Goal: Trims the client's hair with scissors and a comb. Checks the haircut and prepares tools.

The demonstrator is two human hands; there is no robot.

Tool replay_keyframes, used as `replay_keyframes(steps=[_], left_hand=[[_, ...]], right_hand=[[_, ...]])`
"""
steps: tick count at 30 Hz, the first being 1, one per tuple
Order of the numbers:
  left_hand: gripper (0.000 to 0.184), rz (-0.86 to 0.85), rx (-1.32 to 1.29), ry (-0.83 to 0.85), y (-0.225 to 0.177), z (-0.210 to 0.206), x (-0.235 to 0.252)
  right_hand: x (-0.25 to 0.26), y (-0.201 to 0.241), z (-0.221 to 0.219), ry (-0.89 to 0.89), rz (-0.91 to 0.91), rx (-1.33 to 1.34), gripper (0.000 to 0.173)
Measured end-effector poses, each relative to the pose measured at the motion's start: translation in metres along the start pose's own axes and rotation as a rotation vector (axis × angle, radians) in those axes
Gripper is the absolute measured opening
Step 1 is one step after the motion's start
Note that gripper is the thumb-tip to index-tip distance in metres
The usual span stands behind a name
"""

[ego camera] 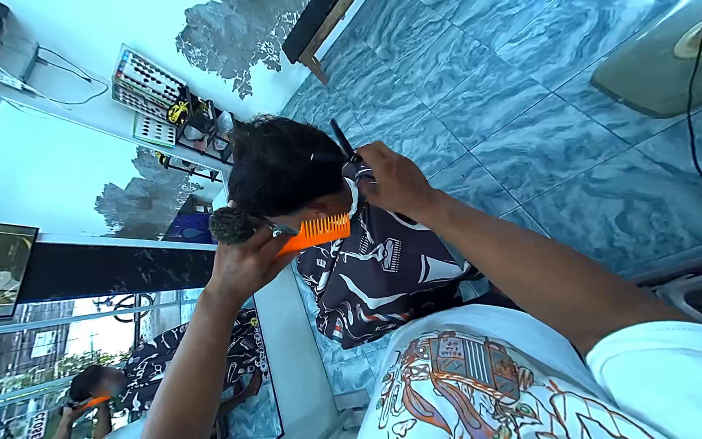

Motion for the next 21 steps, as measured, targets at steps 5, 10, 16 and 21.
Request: replay_keyframes(steps=[5,10,16,21], left_hand=[[0.034,0.072,0.054,-0.245,0.009,0.024,0.005],[0.033,0.019,0.1,-0.301,0.007,0.036,0.009],[0.037,0.06,0.112,-0.359,0.007,0.045,0.007],[0.04,0.591,-0.209,-0.533,0.003,0.058,0.028]], right_hand=[[-0.002,0.003,-0.001,-0.003,0.159,-0.184,0.025],[0.008,0.011,-0.002,0.005,0.157,-0.172,0.024],[0.008,0.015,0.005,0.004,0.097,-0.036,0.026],[0.013,-0.006,0.019,-0.06,-0.138,0.322,0.042]])
Point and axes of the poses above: each hand's wrist, its own x-axis towards the middle knuckle, its own z-axis out of the back of the hand, y = z × x, the point moved 5 cm from there along x, towards the middle knuckle, and after that the axes turned 12 degrees about -x, right-handed, at the moved point
